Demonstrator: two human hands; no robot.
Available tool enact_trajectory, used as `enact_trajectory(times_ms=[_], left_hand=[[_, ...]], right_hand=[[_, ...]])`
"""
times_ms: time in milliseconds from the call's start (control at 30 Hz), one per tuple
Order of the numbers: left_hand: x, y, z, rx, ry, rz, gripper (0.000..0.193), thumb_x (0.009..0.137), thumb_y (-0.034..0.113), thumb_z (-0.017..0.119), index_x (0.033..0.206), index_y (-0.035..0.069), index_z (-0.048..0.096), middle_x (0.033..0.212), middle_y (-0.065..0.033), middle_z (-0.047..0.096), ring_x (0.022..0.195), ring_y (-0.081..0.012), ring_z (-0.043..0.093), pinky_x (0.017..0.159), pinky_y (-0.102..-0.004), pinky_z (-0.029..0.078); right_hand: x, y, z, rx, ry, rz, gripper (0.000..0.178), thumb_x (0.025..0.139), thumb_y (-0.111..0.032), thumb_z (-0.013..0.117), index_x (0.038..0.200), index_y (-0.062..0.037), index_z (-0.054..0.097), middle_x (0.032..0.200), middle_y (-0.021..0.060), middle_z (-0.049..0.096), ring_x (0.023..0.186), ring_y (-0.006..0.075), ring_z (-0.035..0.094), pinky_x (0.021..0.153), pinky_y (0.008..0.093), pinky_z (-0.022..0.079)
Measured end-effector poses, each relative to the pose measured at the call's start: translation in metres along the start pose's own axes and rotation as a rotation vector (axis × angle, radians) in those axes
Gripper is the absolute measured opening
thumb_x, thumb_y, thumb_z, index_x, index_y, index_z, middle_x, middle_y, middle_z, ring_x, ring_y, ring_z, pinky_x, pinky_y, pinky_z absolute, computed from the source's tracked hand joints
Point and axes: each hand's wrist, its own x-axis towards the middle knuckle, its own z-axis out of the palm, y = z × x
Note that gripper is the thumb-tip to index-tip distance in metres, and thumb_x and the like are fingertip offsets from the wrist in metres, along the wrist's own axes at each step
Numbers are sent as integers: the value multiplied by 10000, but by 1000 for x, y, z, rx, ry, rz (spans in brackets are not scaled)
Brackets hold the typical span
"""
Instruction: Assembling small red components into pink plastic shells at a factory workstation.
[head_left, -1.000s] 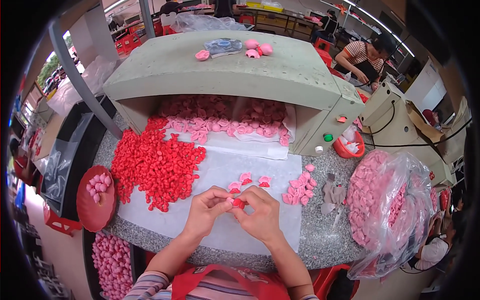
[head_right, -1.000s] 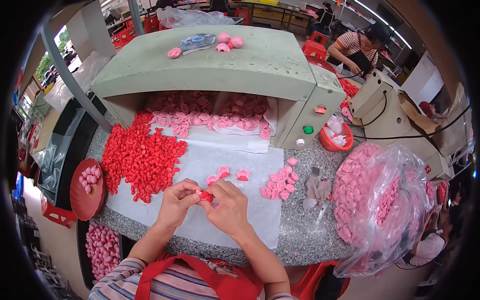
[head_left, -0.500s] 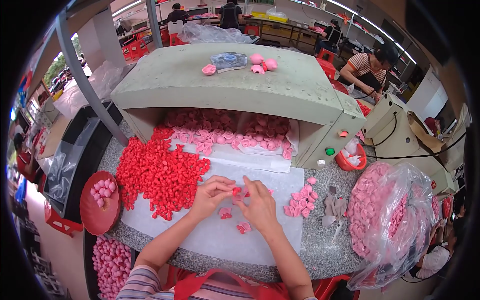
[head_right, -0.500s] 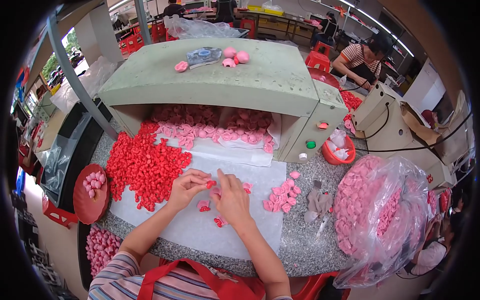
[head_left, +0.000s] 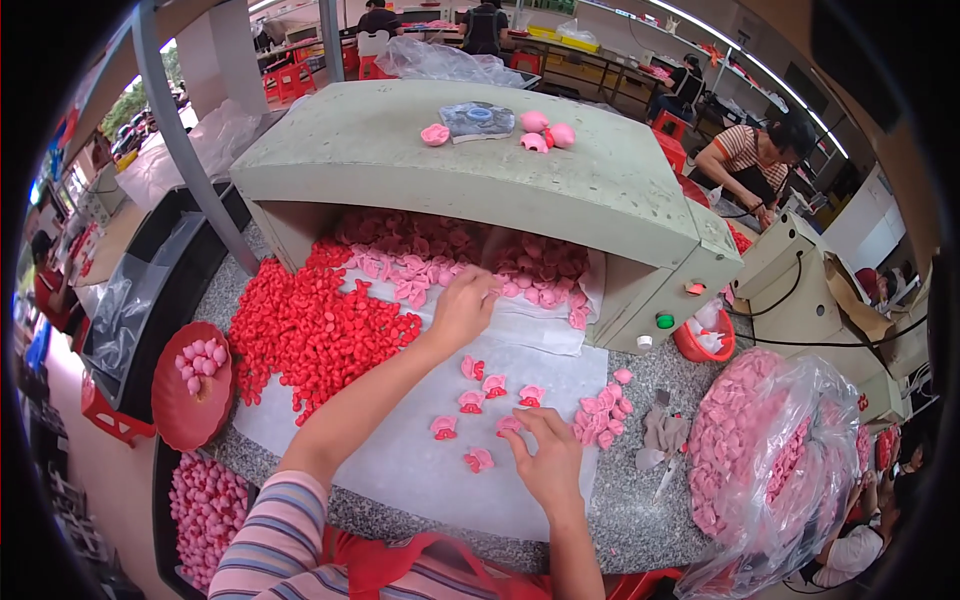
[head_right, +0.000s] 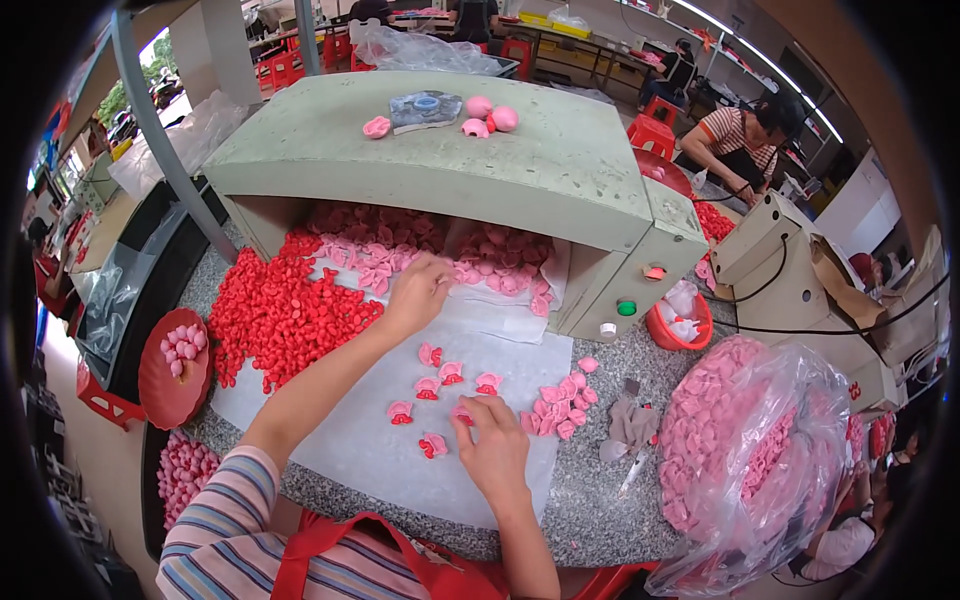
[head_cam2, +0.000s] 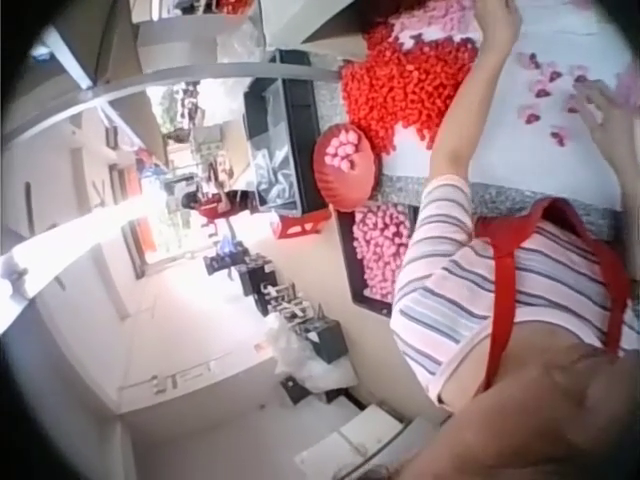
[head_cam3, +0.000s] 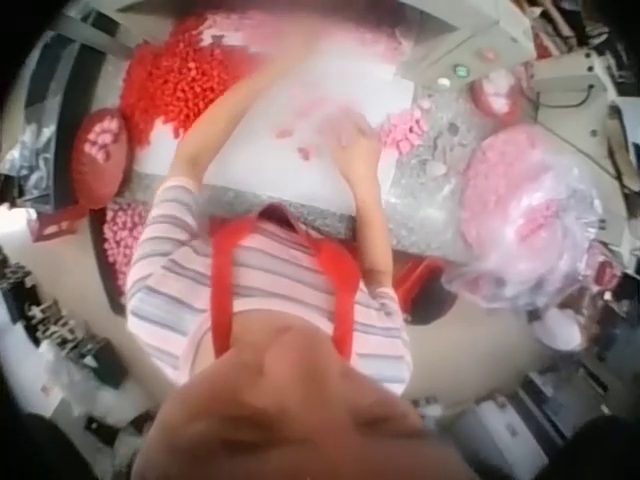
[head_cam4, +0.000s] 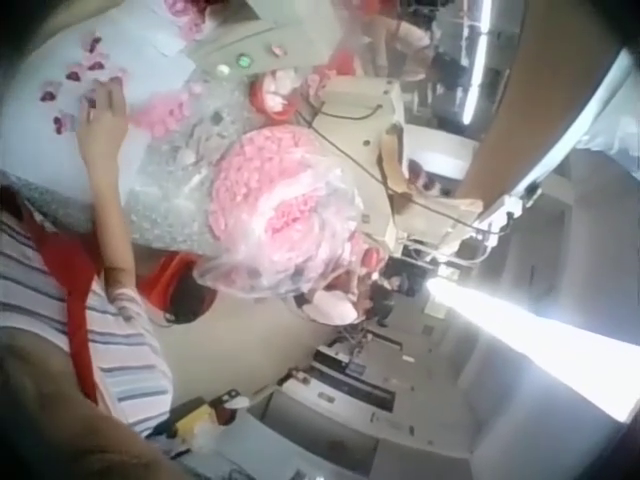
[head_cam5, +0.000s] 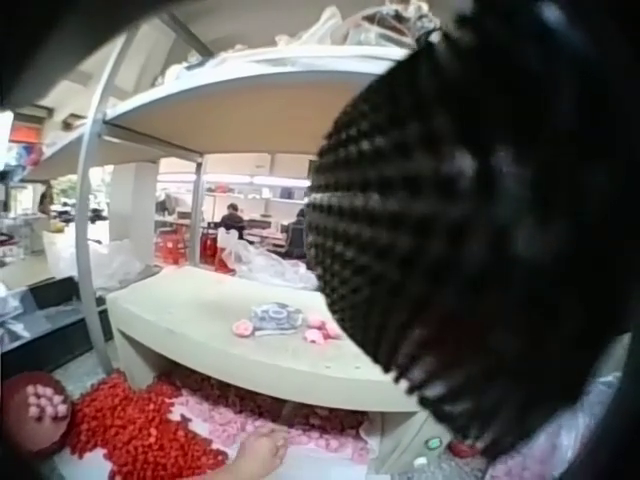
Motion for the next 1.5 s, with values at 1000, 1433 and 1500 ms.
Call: enact_trajectory(times_ms=[1000,1433,1500], left_hand=[[-148,55,-181,-1497,241,-792,392,845,16,501,1215,-75,411,1174,-184,507,1059,-284,532,916,-332,447],[-140,101,-146,-910,89,-498,332,742,-78,606,1068,-20,578,1166,-139,480,1021,-184,522,813,-275,502],[-139,103,-142,-909,91,-486,312,739,-83,607,1046,-30,581,1169,-141,477,1007,-184,529,812,-280,505]], right_hand=[[66,-34,163,85,-359,-77,188,657,-65,670,822,-20,593,792,99,620,684,216,605,642,327,482],[25,-88,33,227,61,-226,235,666,54,649,887,-22,619,772,59,579,568,107,585,504,215,469],[22,-88,29,192,67,-232,239,661,52,658,883,-28,625,786,58,574,572,104,583,502,215,468]])
